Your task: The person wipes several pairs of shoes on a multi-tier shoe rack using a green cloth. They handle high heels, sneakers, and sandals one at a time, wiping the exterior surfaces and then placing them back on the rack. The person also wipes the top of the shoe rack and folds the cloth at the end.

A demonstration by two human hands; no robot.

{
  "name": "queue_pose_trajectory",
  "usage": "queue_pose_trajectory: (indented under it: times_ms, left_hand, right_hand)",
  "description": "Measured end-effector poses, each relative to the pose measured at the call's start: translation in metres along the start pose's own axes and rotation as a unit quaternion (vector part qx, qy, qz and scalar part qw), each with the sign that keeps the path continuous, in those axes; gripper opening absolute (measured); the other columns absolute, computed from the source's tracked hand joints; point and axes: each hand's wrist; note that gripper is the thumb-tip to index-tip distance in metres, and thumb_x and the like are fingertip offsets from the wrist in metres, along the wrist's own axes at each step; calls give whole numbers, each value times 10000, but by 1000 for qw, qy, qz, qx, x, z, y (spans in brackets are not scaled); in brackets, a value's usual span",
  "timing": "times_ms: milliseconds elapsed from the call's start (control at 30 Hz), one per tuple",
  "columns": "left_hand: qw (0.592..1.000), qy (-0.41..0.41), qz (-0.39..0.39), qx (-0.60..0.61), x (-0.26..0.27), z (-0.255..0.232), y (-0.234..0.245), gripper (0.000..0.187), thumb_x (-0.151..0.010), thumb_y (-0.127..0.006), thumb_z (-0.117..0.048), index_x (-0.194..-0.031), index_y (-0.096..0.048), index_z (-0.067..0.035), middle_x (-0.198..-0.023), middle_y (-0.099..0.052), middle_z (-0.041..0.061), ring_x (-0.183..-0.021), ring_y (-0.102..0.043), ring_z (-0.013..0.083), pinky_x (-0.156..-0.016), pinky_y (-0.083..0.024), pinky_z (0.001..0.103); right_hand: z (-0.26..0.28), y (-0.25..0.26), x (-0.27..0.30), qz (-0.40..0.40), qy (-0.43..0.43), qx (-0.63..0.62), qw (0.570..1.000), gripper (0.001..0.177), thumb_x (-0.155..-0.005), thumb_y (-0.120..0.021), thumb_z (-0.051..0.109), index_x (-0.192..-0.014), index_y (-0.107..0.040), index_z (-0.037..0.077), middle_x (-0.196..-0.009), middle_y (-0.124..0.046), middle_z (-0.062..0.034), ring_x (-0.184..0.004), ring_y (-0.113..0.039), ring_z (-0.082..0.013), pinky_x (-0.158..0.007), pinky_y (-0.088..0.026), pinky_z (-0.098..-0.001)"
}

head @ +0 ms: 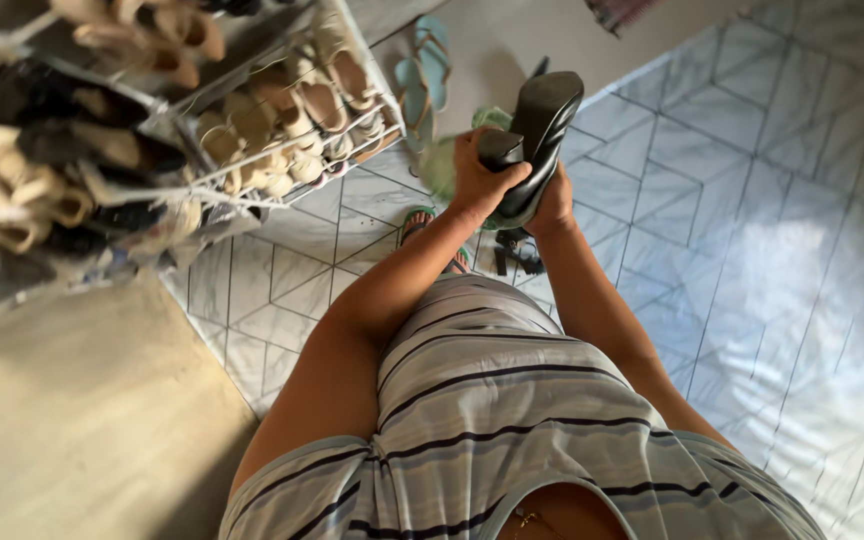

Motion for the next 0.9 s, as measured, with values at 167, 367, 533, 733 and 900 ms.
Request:
queue_pose_trajectory:
  times_ms: [167, 367, 533, 733, 900]
  left_hand:
    - [973, 143, -21, 181, -21, 24, 42, 547, -591, -848, -242, -1068, -671, -41, -1043, -660, 216, -961, -633, 358, -862, -540, 464]
    - [979, 83, -12, -189, -19, 12, 123, 583, -522, -888, -241, -1021, -699, -5, -1018, -663, 206, -901, -691, 352, -792, -579, 414]
    - [972, 110, 67, -196, -19, -50, 166, 625, -616, -878, -342, -1078, -666, 22, -1034, -717, 174, -958, -725, 300, -888, -580, 376]
    - [960, -63, -190, -194, -1, -61, 182, 881, -631, -979, -301, -1292, -513, 50, -1148, -629, 203, -1021, -657, 325, -882, -552, 424]
    - [953, -58, -258, -147, -41, -40, 203, 687, -720, -970, -207, -1246, -565, -29, -1147, -688, 155, -1032, -714, 291, -919, -580, 393]
  right_hand:
    - [-35, -12, 4, -120, -170, 145, 967, 640, -999, -396, 594, -1221, -636, 43, -1067, -730, -149, -924, -711, -328, -807, -608, -496]
    - [-45, -7, -16, -57, -255, 283, 923, 443, -999, -588, 466, -1175, -622, 61, -950, -712, -136, -813, -688, -303, -697, -589, -498]
    - [-89, -20, -46, -27, -354, 82, 931, 356, -1084, -559, 325, -1263, -623, 24, -1085, -744, -142, -972, -727, -288, -904, -593, -469]
    - [-121, -73, -79, 48, -360, 11, 932, 442, -1061, -509, 400, -1259, -613, 19, -1097, -733, -159, -1008, -730, -309, -967, -567, -491]
    - [-144, -91, -116, 64, -403, 55, 911, 454, -1056, -484, 395, -1250, -615, 6, -1112, -720, -164, -974, -731, -305, -924, -583, -476]
Point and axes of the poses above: each hand's wrist, its own x-axis away from the middle knuckle, its own y-axis out of the back of the hand, z = x × y
